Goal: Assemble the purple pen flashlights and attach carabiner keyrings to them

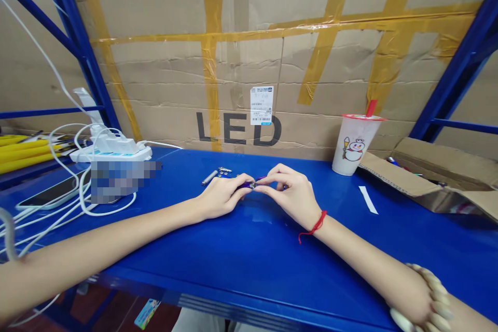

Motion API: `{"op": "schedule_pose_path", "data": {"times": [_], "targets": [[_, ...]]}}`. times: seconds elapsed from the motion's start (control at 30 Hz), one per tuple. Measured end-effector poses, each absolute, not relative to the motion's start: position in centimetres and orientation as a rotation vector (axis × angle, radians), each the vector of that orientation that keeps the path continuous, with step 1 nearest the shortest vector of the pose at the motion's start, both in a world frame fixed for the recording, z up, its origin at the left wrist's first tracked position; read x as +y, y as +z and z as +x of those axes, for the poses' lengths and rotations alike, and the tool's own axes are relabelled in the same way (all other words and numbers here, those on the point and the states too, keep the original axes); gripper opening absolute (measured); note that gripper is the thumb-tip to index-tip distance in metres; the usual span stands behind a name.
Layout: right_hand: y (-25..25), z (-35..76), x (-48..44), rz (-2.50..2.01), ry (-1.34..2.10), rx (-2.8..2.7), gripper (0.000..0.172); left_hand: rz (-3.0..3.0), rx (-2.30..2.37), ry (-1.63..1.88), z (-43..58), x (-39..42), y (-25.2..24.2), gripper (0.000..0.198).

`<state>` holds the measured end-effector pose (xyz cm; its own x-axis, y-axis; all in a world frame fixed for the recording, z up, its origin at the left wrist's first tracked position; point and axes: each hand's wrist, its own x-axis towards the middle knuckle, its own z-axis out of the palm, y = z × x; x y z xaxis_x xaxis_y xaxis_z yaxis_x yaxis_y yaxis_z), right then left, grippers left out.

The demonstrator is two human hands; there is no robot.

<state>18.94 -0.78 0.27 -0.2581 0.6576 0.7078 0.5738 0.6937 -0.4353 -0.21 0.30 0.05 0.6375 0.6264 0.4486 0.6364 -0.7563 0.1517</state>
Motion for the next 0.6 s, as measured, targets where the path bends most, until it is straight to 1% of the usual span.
{"op": "schedule_pose_path", "data": {"times": [0.37, 0.5, 0.6], "targets": [[0.34, 18.72, -0.73, -1.033, 0.28, -1.95, 0.029, -2.908, -0.968, -0.714, -0.51, 0.6, -0.55, 0.02], [0.38, 18.58, -0.87, -1.051, 0.311, -1.958, 0.027, -2.916, -0.929, -0.738, -0.57, 0.52, -0.53, 0.019], [0.42, 18.44, -0.96, -1.067, 0.324, -1.954, 0.029, -2.898, -0.94, -0.754, -0.56, 0.49, -0.5, 0.019]]}}
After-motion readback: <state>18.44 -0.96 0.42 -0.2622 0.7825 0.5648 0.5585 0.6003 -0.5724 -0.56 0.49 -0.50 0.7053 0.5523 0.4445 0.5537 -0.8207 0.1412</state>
